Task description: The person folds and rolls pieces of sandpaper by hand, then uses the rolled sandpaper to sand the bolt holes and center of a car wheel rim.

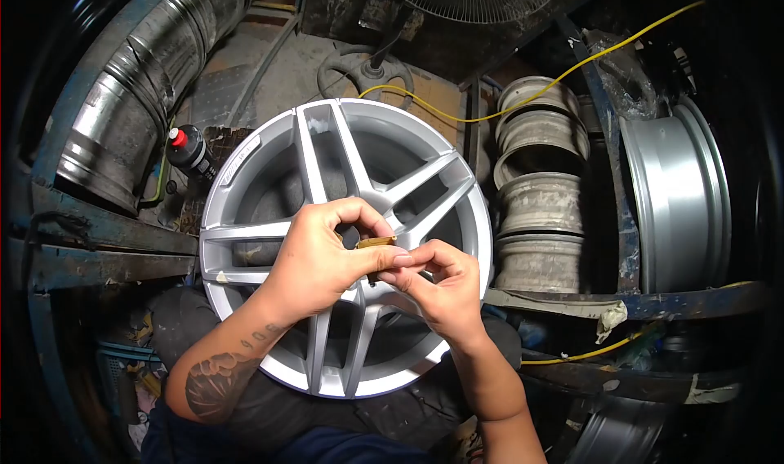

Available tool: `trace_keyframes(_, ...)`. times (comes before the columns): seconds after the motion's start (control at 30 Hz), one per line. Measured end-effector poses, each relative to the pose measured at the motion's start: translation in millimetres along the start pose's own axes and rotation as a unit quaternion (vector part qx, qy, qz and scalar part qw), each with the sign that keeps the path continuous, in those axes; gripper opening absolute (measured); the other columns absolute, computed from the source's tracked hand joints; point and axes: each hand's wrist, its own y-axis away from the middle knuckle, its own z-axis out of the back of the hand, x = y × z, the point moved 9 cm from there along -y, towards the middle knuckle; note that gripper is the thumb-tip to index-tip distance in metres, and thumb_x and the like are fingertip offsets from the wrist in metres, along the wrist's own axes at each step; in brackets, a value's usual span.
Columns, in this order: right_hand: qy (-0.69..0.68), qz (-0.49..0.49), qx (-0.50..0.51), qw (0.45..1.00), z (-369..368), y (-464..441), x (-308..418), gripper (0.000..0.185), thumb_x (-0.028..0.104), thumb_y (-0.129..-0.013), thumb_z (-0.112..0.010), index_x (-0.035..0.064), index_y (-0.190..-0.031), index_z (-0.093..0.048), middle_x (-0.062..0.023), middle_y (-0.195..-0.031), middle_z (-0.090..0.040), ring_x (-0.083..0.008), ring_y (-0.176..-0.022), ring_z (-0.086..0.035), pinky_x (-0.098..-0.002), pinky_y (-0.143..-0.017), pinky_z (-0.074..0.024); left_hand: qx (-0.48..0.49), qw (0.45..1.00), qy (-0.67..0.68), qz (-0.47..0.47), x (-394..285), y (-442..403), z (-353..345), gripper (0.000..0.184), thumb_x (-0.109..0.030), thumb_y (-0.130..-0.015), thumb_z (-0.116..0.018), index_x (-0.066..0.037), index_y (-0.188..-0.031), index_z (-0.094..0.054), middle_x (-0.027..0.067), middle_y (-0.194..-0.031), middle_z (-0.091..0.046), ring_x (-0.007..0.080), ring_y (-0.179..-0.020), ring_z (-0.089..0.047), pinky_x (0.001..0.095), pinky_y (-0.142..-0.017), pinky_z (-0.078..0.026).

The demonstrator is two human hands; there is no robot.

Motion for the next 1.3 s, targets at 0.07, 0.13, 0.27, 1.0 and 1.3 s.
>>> trace_keyframes(0.07,0.064,0.021,0.009,0.998,-2,1,8,0.008,0.0,-0.09,-0.077,-0.0033,-0.095,-0.072,-0.0108,-0.092,-0.077,-0.0146,-0.089,-0.075,-0.0263,-0.078,-0.0585,0.003,1.0,-0.008,-0.014,-2,0,-1,0.019,-0.007,-0.083,-0.087,0.002,-0.091,-0.072,0.0037,-0.085,-0.072,0.0068,-0.082,-0.062,0.0239,-0.076,-0.05)
trace_keyframes(0.13,0.11,0.038,-0.001,0.993,1,2,12,0.01,0.001,-0.089,-0.079,-0.0026,-0.095,-0.073,-0.0103,-0.091,-0.077,-0.0142,-0.088,-0.075,-0.0262,-0.077,-0.0584,0.005,1.0,-0.005,-0.016,-2,0,-1,0.018,-0.007,-0.084,-0.086,0.003,-0.092,-0.073,0.004,-0.085,-0.072,0.0067,-0.083,-0.062,0.0238,-0.076,-0.05)
trace_keyframes(0.27,0.113,0.062,0.01,0.992,3,1,21,0.015,0.003,-0.088,-0.081,-0.0027,-0.099,-0.073,-0.0103,-0.092,-0.078,-0.0135,-0.086,-0.075,-0.0261,-0.076,-0.0583,0.008,1.0,0.021,-0.003,0,-1,1,0.017,-0.006,-0.085,-0.084,0.004,-0.095,-0.075,0.0043,-0.086,-0.073,0.0067,-0.083,-0.062,0.0236,-0.076,-0.05)
trace_keyframes(1.0,0.087,0.075,0.011,0.993,4,3,17,0.015,0.001,-0.085,-0.079,0.0009,-0.095,-0.068,-0.0063,-0.084,-0.071,-0.0117,-0.077,-0.066,-0.0273,-0.073,-0.0528,0.103,0.983,0.15,0.026,0,8,-26,0.046,-0.003,-0.097,-0.07,0.006,-0.14,-0.058,0.0157,-0.102,-0.076,0.0169,-0.098,-0.072,0.0304,-0.089,-0.058)
trace_keyframes(1.3,0.18,0.178,-0.051,0.966,5,5,36,0.015,-0.001,-0.083,-0.077,0.0002,-0.093,-0.066,-0.0099,-0.084,-0.067,-0.0183,-0.074,-0.066,-0.0302,-0.068,-0.0523,0.05,0.997,0.036,-0.051,-11,12,-24,0.056,-0.003,-0.095,-0.072,0.003,-0.147,-0.052,0.012,-0.108,-0.076,0.0108,-0.096,-0.069,0.023,-0.078,-0.054)
